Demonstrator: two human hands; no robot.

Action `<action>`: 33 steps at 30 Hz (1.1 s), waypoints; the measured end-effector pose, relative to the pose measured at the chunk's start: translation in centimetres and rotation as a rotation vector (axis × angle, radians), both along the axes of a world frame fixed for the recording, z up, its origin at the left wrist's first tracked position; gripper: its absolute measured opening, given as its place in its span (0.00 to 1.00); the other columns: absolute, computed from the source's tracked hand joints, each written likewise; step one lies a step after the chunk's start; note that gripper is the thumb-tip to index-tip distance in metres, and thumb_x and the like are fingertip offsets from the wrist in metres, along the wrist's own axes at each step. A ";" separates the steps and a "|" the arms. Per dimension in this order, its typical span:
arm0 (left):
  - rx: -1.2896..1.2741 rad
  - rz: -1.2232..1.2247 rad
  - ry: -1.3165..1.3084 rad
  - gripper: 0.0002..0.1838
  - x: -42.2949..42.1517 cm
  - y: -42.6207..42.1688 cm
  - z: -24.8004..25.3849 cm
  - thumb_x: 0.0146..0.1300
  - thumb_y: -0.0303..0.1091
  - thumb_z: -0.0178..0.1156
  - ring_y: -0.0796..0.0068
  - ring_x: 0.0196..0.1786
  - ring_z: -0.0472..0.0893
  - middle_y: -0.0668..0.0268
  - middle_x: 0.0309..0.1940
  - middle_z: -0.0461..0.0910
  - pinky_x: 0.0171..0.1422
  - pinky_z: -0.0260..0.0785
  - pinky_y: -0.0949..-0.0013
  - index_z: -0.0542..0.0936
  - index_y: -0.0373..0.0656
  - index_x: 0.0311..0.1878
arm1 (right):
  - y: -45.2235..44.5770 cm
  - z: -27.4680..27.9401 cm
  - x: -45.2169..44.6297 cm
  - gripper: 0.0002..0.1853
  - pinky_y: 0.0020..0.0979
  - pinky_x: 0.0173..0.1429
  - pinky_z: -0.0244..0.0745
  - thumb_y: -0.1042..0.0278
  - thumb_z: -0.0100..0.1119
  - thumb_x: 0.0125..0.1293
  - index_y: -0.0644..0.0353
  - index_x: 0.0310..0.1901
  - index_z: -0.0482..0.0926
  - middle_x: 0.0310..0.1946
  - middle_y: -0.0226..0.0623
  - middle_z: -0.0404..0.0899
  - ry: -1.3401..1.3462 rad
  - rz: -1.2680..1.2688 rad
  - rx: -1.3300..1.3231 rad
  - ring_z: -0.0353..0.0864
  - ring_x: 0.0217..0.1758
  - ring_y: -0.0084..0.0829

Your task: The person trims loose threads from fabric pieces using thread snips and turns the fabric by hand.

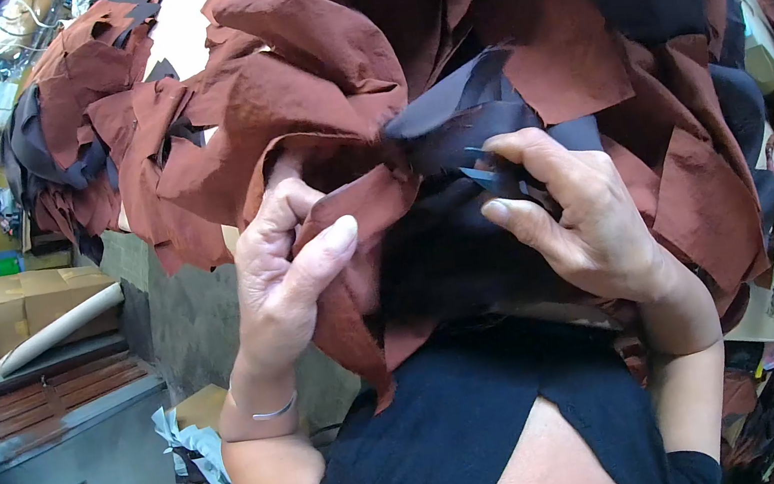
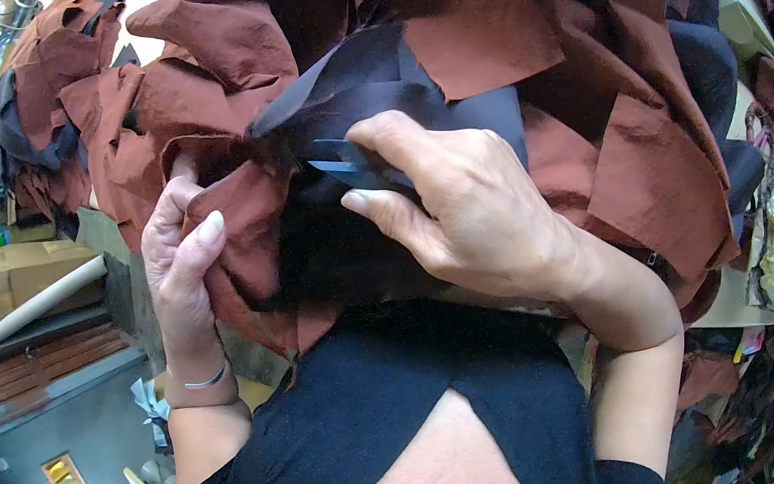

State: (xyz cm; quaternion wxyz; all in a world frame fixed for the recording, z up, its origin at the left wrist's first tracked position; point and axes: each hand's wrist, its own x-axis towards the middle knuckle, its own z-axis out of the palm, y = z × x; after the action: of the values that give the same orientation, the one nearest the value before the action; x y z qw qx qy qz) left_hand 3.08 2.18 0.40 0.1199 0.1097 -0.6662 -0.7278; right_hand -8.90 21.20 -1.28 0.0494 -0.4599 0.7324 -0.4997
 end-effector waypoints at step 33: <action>-1.347 -0.308 0.369 0.13 -7.8 -3.8 3.6 0.50 0.24 0.54 0.56 0.46 0.73 0.56 0.40 0.74 0.50 0.65 0.62 0.75 0.40 0.42 | 5.5 7.1 -0.8 0.21 0.31 0.25 0.63 0.60 0.57 0.30 0.62 0.30 0.77 0.21 0.37 0.72 0.505 0.067 0.194 0.72 0.20 0.35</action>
State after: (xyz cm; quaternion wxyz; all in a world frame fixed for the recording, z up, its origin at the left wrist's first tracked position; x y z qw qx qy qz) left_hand -4.68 -1.59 4.04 0.1684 -0.2084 -0.9476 -0.1738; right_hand -9.69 26.71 5.85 -0.0745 -0.5868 0.7504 -0.2949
